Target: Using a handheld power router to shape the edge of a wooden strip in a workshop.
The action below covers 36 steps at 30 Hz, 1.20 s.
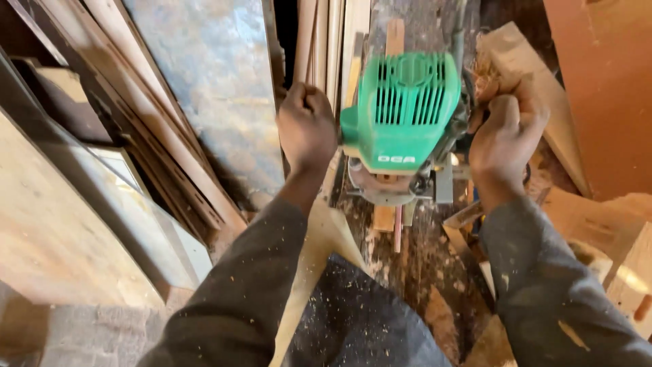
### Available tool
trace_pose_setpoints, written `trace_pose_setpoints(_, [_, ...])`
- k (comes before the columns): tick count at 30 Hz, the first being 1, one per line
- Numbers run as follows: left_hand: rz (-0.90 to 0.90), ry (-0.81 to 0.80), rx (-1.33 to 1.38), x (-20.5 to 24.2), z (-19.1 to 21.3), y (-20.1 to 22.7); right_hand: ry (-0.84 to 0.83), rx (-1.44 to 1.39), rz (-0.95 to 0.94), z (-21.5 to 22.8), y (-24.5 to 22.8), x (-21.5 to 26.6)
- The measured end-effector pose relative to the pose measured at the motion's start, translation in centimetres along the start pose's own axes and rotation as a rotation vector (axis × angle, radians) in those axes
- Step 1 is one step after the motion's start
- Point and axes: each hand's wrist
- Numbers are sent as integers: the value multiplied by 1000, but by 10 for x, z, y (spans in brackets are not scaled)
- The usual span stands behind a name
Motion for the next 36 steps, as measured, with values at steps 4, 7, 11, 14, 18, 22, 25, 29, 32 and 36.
trace_pose_setpoints(4, [117,19,14,5,0,2,54,163,-103,-3,-10,5])
trace_pose_setpoints(7, [44,29,5,7,-2,-2,67,122,-126,-1,-3,8])
trace_pose_setpoints(11, [-2,48,-52,9,-10,-22,53,133,-127,2,9,13])
trace_pose_setpoints(14, [4,32,-20,16,-15,-46,49,148,-48,4,31,20])
trace_pose_setpoints(18, [19,62,-58,22,-23,-52,142,159,-147,2,39,22])
trace_pose_setpoints(22, [88,83,-97,19,-13,-37,139,207,-60,-4,26,19])
trace_pose_setpoints(25, [81,56,-74,9,-8,-16,121,223,-36,-3,-1,7])
trace_pose_setpoints(29, [34,14,35,-1,2,11,177,66,-36,-10,-7,-6])
trace_pose_setpoints(32, [41,69,56,3,-2,1,187,54,-103,-14,-19,1])
trace_pose_setpoints(36, [60,79,77,8,-7,-19,127,106,-49,-10,-7,6])
Point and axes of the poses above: each hand's wrist, its own x-axis away from the middle knuckle, its own z-axis out of the back of the hand, y = z × x, and after that the axes turned 8 degrees about x, right-handed
